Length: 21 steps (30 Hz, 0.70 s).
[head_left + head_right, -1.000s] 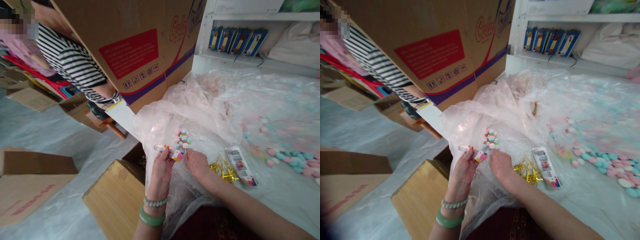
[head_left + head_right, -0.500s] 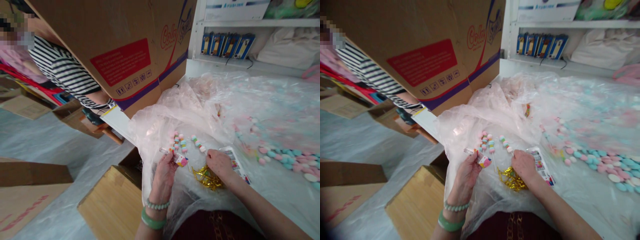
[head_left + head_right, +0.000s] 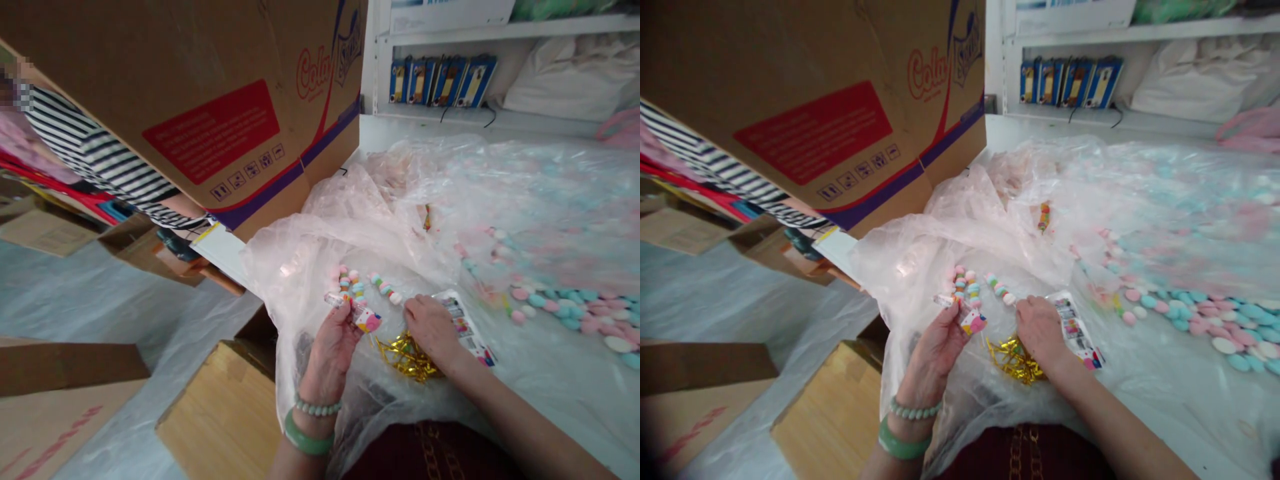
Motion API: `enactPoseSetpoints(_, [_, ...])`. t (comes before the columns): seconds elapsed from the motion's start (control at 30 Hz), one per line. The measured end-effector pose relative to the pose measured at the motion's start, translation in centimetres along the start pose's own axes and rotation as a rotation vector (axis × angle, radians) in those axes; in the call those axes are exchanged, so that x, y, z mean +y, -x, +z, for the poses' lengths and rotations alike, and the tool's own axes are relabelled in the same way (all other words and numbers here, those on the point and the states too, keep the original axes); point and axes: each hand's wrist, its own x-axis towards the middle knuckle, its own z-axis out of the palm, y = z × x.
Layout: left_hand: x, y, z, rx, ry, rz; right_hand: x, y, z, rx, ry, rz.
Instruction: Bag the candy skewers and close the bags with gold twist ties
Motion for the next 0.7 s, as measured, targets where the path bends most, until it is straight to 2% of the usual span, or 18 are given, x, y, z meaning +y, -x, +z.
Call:
enactPoseSetpoints(0.13, [0.3, 0.0, 0.0, 0.023, -0.011, -0.019, 1.5, -0.3, -0.1, 0.144, -0.218, 0.128])
enactPoseSetpoints(0.2, [0.6, -0.1, -0.3, 0.038, -0.010, -0.006, 2.2, -0.2, 0.0, 0.182, -0.207, 0.129])
enactPoseSetpoints(0.37, [0.8, -0.3, -0.2, 0.009, 0.015, 0.011, 2.1, 0.4, 0.1, 0.033, -0.040, 0.104])
enactPoseSetpoints(0.53, [0.8, -0.2, 0.3, 0.017, 0.023, 0.022, 1.2, 0.3, -0.2, -0.040, -0.103, 0.122])
enactPoseSetpoints(0.6, [1.0, -0.1, 0.4, 0.018, 0.021, 0.018, 1.2, 0.3, -0.3, -0.037, -0.170, 0.165])
enactPoseSetpoints(0.7, [1.5, 0.0, 0.4, 0.003, 0.026, 0.009, 1.5, 0.7, -0.3, 0.064, -0.237, 0.205])
